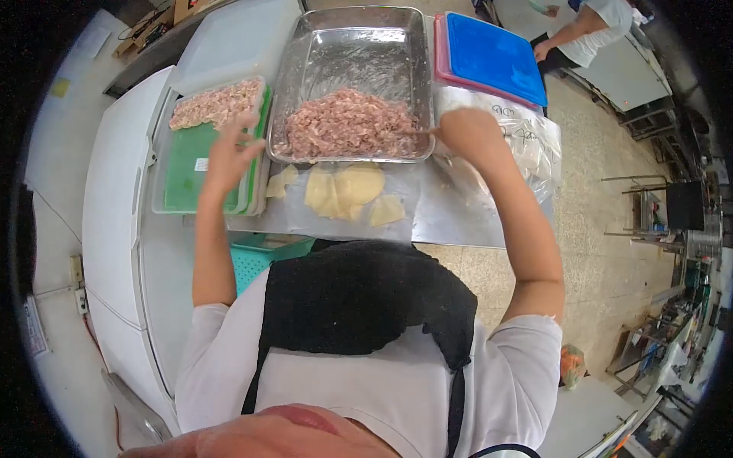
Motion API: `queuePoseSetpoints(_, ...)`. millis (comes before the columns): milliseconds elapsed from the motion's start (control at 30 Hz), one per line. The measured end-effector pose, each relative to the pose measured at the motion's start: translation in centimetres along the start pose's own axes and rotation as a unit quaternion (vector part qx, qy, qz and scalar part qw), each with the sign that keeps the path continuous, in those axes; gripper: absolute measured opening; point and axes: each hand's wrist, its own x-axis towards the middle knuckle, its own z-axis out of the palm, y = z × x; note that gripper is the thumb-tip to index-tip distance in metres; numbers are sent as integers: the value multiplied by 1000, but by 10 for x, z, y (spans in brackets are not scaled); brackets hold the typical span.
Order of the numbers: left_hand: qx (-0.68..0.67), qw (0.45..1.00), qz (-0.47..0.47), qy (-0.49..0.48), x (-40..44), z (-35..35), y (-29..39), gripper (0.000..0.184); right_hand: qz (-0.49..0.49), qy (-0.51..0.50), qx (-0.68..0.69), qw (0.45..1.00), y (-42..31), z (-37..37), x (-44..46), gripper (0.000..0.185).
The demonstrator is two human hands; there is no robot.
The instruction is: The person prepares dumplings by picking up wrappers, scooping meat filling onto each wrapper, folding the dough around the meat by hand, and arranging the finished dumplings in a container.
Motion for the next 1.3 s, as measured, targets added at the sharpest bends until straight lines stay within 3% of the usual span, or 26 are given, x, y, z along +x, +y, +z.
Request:
queuePoseSetpoints(67,-66,994,67,-58,-18,46,24,39,-36,13,-45,998,18,12,31,34)
queuePoseSetpoints(133,-76,981,114,-135,-26,108,23,40,-118,164,-80,976,25,46,57,15)
queuePoseSetpoints(233,-40,979,131,-151,-37,176,22,39,-154,109,-89,978,-17,52,36,9)
queuePoseSetpoints(300,117,973,197,27,-41,203,20,34,-192,90,-63,975,-32,54,9,9)
queuePoseSetpoints(333,119,973,194,26,-41,206,16,34,-221,76,-41,971,-34,55,3,10)
queuePoseSetpoints(467,-20,993,97,-58,-43,194,-1,29,-264,111,-29,958,-10,38,4,10)
queuePoseSetpoints(500,-89,992,51,-78,-44,186,-3,28,-214,46,-33,975,-3,10,10,13)
queuePoseSetpoints(533,-88,992,49,-77,-46,177,-6,28,-161,-20,-37,986,2,-4,16,16)
queuePoseSetpoints(567,-72,995,71,-18,-51,170,-8,27,-162,-21,-36,986,4,0,22,16)
queuePoseSetpoints(600,-56,993,92,41,-55,163,-7,26,-168,28,-27,985,6,9,30,17)
queuePoseSetpoints(633,-58,993,89,41,-57,154,-1,26,-174,77,-18,982,6,19,32,18)
queuePoseSetpoints(733,-27,987,144,74,-53,127,12,31,-244,48,14,968,-27,59,16,21)
queuePoseSetpoints(833,-32,989,107,92,-52,112,16,35,-207,14,-9,978,-12,28,22,26)
queuePoseSetpoints(867,-113,990,51,61,-51,105,20,36,-177,-22,-22,984,-4,18,26,26)
queuePoseSetpoints(900,-193,981,-4,31,-49,100,20,36,-159,11,-20,987,5,27,30,28)
queuePoseSetpoints(933,-194,980,-3,32,-47,100,7,36,-159,12,-23,987,-1,32,28,28)
queuePoseSetpoints(1000,-443,884,-150,7,-40,103,-25,29,-119,-1,-29,992,-18,46,17,27)
queuePoseSetpoints(1033,-445,883,-148,5,-37,100,-19,29,-137,1,7,991,-27,57,12,29)
queuePoseSetpoints(1100,-682,715,-133,83,-32,97,-2,28,-121,-16,30,992,-50,69,13,31)
queuePoseSetpoints(1133,-684,713,-131,81,-29,93,-2,28,-107,-29,53,992,-58,68,16,32)
queuePoseSetpoints(1167,-587,796,-105,101,-27,88,-3,31,-89,-33,141,985,-62,63,19,36)
queuePoseSetpoints(1200,-480,865,-77,120,-24,82,-5,34,-89,-32,139,986,-67,56,21,36)
queuePoseSetpoints(1233,-530,832,-96,134,-18,75,-5,36,-80,-31,253,964,-72,47,21,35)
queuePoseSetpoints(1267,-531,832,-92,134,-12,74,-13,36,-71,-29,364,928,-77,40,23,36)
queuePoseSetpoints(1300,-578,795,-90,163,-6,75,-23,38,-70,-27,362,929,-83,35,25,36)
